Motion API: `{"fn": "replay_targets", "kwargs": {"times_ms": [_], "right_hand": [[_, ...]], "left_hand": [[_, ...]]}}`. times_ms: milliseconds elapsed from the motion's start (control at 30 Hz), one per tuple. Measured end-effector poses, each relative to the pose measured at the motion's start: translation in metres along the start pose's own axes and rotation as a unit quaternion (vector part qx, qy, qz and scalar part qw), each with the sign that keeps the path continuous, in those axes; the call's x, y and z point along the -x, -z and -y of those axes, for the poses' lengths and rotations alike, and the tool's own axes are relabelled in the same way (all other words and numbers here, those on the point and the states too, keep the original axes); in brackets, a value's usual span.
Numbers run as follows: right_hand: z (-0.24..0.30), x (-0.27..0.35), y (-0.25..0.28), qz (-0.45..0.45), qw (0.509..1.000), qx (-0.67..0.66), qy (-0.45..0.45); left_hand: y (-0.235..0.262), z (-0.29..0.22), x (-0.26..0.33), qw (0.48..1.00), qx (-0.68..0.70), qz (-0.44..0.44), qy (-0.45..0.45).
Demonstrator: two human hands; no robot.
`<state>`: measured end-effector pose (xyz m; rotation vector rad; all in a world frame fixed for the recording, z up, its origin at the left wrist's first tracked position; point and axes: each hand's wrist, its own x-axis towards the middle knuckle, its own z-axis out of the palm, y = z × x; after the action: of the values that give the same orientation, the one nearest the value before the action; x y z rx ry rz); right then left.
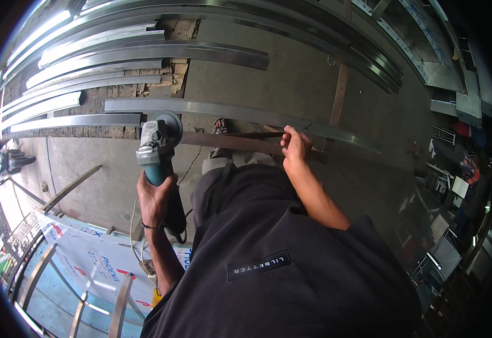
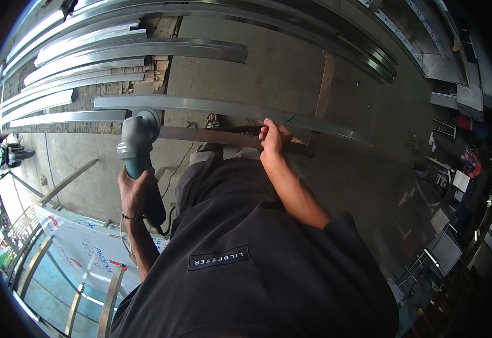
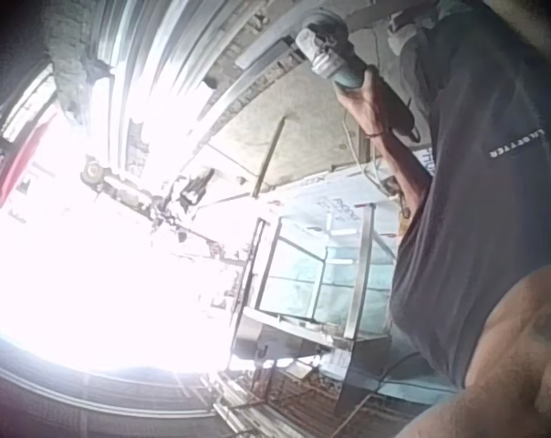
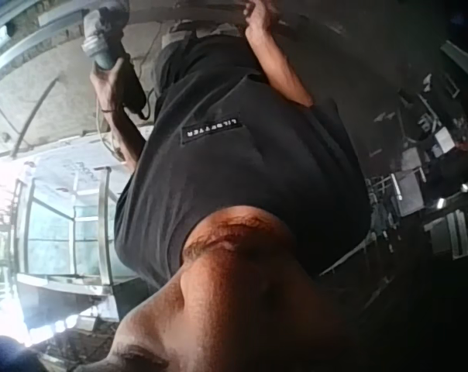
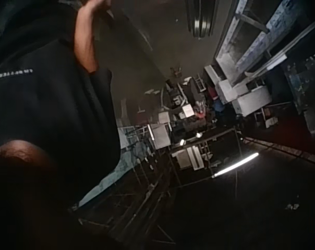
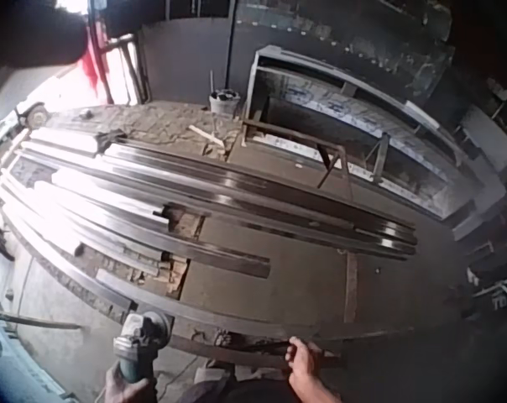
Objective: The person receives an angle grinder, touches a metal strip by hand, and grinds the metal strip using the angle grinder.
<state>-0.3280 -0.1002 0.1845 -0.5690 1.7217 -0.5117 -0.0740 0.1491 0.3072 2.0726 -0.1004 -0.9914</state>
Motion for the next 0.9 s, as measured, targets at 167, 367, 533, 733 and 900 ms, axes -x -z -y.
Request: {"fn": "replay_targets", "kwargs": {"times_ms": [167, 367, 533, 733, 900], "right_hand": [[0.037, 0.003, -0.004, 0.028, 0.804, 0.321, 0.501], [0.059, -0.058, -0.001, 0.183, 0.59, 0.472, 0.629], [0.068, -0.066, -0.006, 0.219, 0.568, 0.496, 0.619], [0.074, -0.065, -0.01, 0.26, 0.599, 0.451, 0.608], [0.079, -0.069, -0.01, 0.284, 0.596, 0.498, 0.563]], "left_hand": [[0.002, 0.002, 0.002, 1.0, 0.014, 0.012, 0.001], [0.001, -0.003, 0.003, 1.0, 0.007, 0.023, 0.0], [-0.002, 0.001, 0.005, 1.0, 0.001, 0.003, -0.028], [-0.002, -0.004, 0.006, 1.0, 0.013, 0.007, -0.027], [-0.003, -0.005, 0.006, 1.0, 0.014, 0.008, -0.024]]}}
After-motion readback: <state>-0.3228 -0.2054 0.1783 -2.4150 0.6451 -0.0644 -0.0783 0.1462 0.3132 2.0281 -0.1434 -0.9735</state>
